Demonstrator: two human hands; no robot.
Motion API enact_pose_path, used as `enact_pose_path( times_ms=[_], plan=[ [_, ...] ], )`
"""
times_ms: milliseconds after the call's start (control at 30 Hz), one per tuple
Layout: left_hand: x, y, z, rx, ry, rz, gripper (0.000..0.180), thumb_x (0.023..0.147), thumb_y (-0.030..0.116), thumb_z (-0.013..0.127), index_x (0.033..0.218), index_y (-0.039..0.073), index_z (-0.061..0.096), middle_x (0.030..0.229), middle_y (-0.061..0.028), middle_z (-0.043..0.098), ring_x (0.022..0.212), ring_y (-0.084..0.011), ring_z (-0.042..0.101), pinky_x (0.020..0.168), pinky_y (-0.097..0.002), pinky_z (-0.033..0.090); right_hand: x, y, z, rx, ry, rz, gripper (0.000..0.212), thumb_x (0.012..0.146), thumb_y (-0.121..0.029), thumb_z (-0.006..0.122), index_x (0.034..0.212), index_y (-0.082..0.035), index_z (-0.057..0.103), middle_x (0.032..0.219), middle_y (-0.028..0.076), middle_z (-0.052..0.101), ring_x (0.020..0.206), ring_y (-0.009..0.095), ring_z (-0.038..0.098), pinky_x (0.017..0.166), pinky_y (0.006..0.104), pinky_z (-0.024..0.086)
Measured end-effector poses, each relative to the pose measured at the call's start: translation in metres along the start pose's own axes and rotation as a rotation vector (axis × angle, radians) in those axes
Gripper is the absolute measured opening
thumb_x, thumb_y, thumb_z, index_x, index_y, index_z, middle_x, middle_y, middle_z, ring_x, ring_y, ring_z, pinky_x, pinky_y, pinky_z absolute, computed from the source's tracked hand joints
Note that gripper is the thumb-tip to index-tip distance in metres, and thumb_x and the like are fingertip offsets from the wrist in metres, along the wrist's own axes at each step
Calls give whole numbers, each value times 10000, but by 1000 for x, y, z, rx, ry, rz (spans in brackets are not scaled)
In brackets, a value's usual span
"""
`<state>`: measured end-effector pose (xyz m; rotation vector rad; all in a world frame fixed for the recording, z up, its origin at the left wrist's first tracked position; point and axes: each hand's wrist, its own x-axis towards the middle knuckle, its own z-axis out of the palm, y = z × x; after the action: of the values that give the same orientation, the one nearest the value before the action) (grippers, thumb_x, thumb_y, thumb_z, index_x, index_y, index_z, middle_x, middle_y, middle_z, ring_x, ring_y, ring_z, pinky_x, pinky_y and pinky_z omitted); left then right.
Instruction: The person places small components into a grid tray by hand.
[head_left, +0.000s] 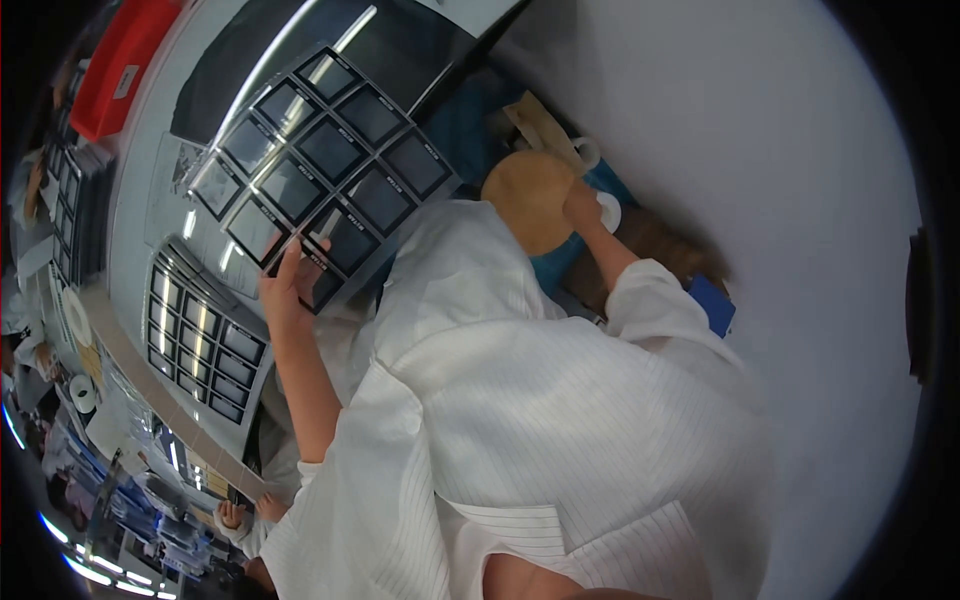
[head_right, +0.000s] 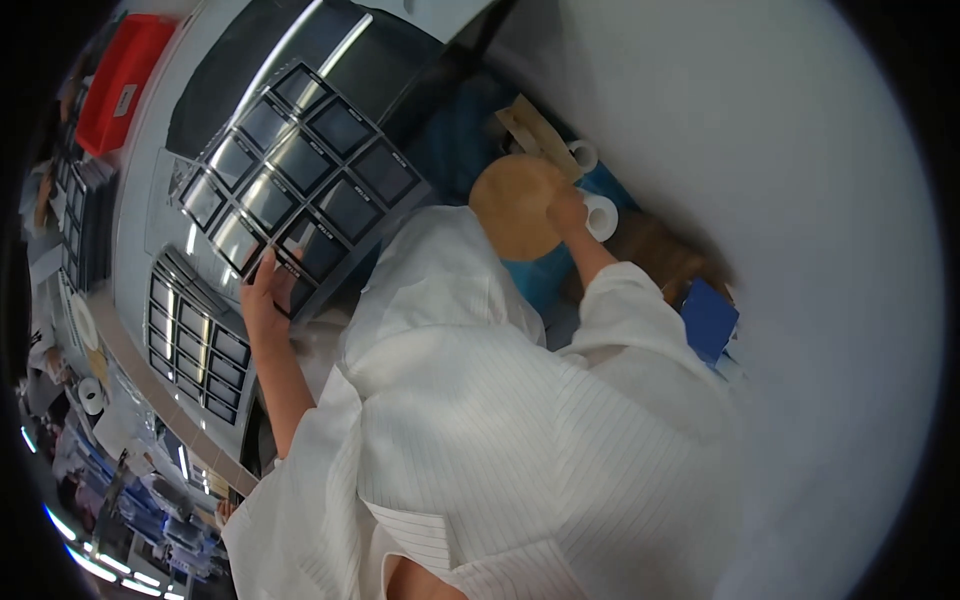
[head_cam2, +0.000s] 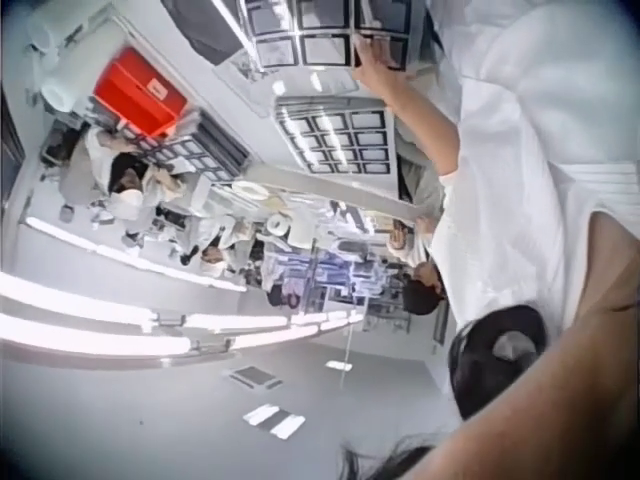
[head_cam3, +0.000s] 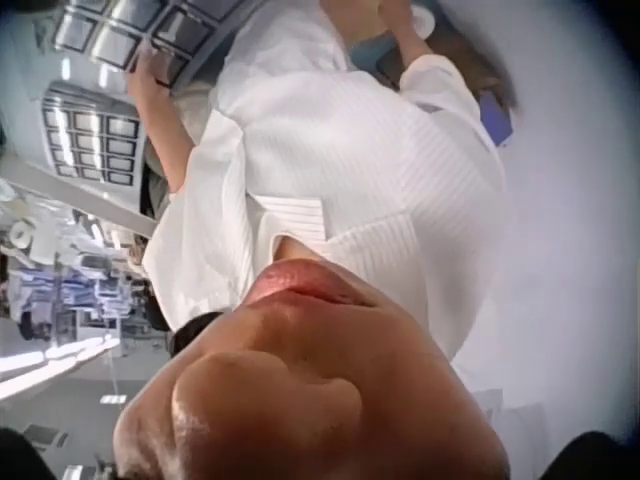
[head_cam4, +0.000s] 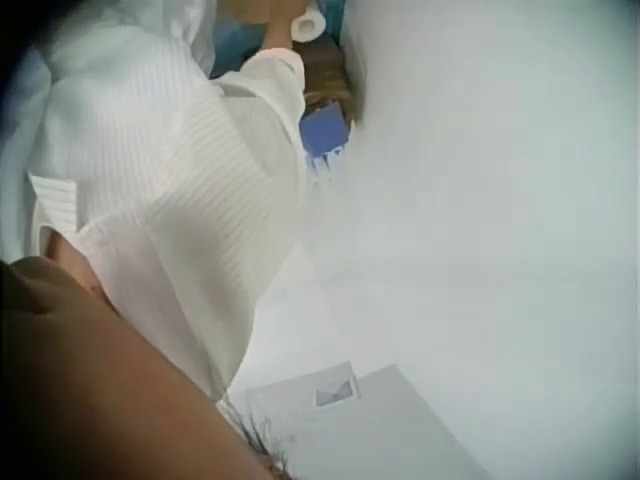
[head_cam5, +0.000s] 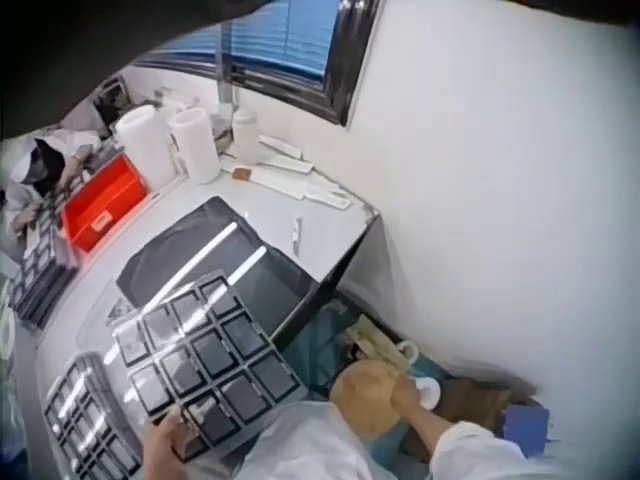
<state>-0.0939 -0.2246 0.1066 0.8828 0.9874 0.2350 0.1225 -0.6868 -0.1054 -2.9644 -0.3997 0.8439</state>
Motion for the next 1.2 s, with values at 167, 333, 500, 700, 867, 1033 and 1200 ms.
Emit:
enact_pose_path(
  times_ms=[167,333,500,700,867,1033,1200],
  plan=[
    [4,4,0,-16,-49,-10,273,896,122,614,1130,-6,561,1028,-108,652,882,-269,673,741,-340,560,12,-25,30,-105,146,84,815,729,-313,738,1377,-17,344,1352,208,405,1291,345,338,1035,460,324],
    [-7,12,2,-74,-135,91,257,884,127,636,1090,-18,587,976,-124,664,869,-248,676,730,-328,558,-31,-248,-155,616,654,-734,409,819,-169,656,1199,-72,539,1295,131,496,1212,322,444,1017,403,349],
    [-7,21,6,-86,-240,190,285,892,137,628,1116,-31,574,1001,-128,657,889,-236,666,792,-355,550,-65,-383,-229,324,446,-1351,583,813,-384,664,1268,-58,503,1325,130,487,1252,306,426,1048,426,320],
    [-12,37,9,-205,-360,318,347,880,196,657,1156,0,580,1048,-99,650,933,-243,659,816,-360,551,-55,-440,-244,-187,472,-1562,569,887,-478,507,1256,-45,513,1278,141,538,1202,278,498,1052,453,319],
    [-4,36,-3,-222,-370,318,355,886,180,643,1186,9,561,1079,-89,641,961,-248,658,824,-357,548,-53,-457,-250,-308,545,-1741,396,908,-331,529,1241,-119,552,1218,92,587,1114,252,561,1026,466,361],
    [0,16,-14,-172,-388,198,405,883,174,638,1235,8,524,1112,-75,624,987,-213,641,857,-345,523,-60,-476,-283,-127,236,-1600,286,926,-248,532,1152,-96,616,1069,113,654,983,274,616,881,400,469],
    [6,17,-24,-236,-465,178,484,873,248,650,1279,32,499,1142,-83,609,1019,-193,616,896,-345,501,-63,-483,-291,-164,163,-1692,250,905,-224,559,1062,-46,638,966,133,672,875,306,639,736,377,512]
  ],
)
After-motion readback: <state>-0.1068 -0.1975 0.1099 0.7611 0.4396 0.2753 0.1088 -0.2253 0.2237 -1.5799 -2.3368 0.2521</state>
